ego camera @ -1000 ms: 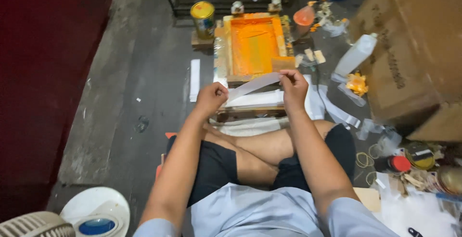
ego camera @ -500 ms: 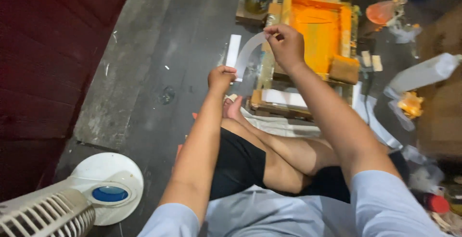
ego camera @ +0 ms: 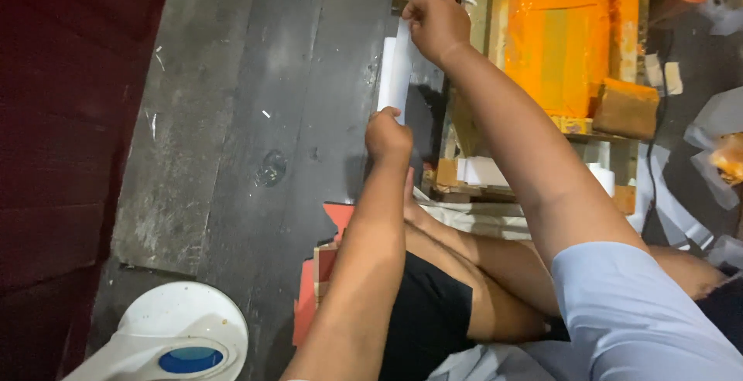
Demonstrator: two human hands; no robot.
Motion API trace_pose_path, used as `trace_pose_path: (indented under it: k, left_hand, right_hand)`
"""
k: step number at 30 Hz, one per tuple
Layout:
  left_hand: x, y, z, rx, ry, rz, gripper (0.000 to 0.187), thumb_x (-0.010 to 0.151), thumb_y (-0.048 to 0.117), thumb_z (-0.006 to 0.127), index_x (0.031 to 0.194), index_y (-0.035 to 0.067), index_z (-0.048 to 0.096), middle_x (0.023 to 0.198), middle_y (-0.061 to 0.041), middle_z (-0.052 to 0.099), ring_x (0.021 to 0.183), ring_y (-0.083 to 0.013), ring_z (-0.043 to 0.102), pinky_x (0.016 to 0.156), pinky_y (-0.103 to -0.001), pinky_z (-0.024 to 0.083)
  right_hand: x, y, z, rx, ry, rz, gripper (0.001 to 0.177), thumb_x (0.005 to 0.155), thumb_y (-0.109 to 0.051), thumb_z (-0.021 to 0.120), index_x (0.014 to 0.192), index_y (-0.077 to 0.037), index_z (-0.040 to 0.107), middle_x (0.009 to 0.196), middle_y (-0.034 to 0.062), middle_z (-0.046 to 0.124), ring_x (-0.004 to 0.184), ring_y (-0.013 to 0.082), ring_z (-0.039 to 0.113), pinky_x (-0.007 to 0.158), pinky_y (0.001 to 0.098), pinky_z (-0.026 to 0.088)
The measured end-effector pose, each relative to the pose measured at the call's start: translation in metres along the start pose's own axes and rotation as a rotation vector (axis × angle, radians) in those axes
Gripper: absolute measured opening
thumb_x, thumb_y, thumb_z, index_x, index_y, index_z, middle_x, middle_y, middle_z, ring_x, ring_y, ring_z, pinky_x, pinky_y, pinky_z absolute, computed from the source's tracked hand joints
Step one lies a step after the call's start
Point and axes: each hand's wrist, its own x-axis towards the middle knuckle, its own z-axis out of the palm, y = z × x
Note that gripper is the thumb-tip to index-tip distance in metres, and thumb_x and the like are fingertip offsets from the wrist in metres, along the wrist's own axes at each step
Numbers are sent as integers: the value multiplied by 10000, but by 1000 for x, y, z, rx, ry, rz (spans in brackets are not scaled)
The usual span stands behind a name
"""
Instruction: The person uses a squeegee to spread orange ink across a screen printing frame. They then pick up a white strip, place it on the frame, and press it down to transfer the ink. This process is repeated multiple times with different white strips.
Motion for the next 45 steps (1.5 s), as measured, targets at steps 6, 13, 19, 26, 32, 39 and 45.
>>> trace_pose_path:
  k: [6,13,19,26,32,39,45]
  left_hand:
    - [-4,18,-26,10,-162,-130,513,859,84,618,1359,190,667,1358,-58,637,1167,-332,653,967,-438,539]
    - [3,12,-17,-41,-13,-54,517,815,-5,597,1297,150,704,1257,-90,660,1049,-353,687,896,-456,551]
    - [6,13,-19,-45,16,-57,461,841,5,631,1279,127,707,1209,-107,669,998,-395,699,863,-488,556]
    - [6,16,-18,178,15,-65,441,810,183,674,1243,246,726,1171,-17,710,1119,-320,614,932,-510,369]
    - [0,35,-36,200,-86,-82,504,799,305,601,1289,242,697,1254,-53,686,1170,-380,586,982,-539,323]
    - [-5,45,-51,257,-232,-161,325,809,312,592,1089,167,670,1198,-99,702,1185,-375,628,951,-579,441]
    - [-2,30,-47,272,-178,-42,605,850,393,708,1394,142,626,1281,-160,667,1189,-440,643,947,-636,481]
  right_hand:
    - [17,13,41,-70,-145,67,329,852,47,578,955,-187,785,908,57,773,783,330,702,590,473,530]
    - [29,33,80,-129,-187,33,324,820,67,643,819,-232,768,849,24,762,766,320,695,572,457,507]
    - [28,24,85,-167,-296,48,311,848,9,632,966,-245,766,961,10,771,850,326,706,661,472,535]
    - [14,-31,38,-234,-663,262,514,947,-198,639,1453,-262,580,1392,156,588,1224,375,575,924,483,513]
    - [-1,-34,24,-330,-560,13,573,868,-287,658,1434,-230,592,1404,139,598,1242,397,544,865,543,532]
    - [-39,-48,-20,-313,-471,-119,671,885,-362,703,1516,-256,500,1641,200,301,1316,476,470,979,560,473]
    - [-130,-66,-121,6,-197,-224,449,915,-225,722,1343,-105,655,1443,230,585,1270,494,559,990,611,481]
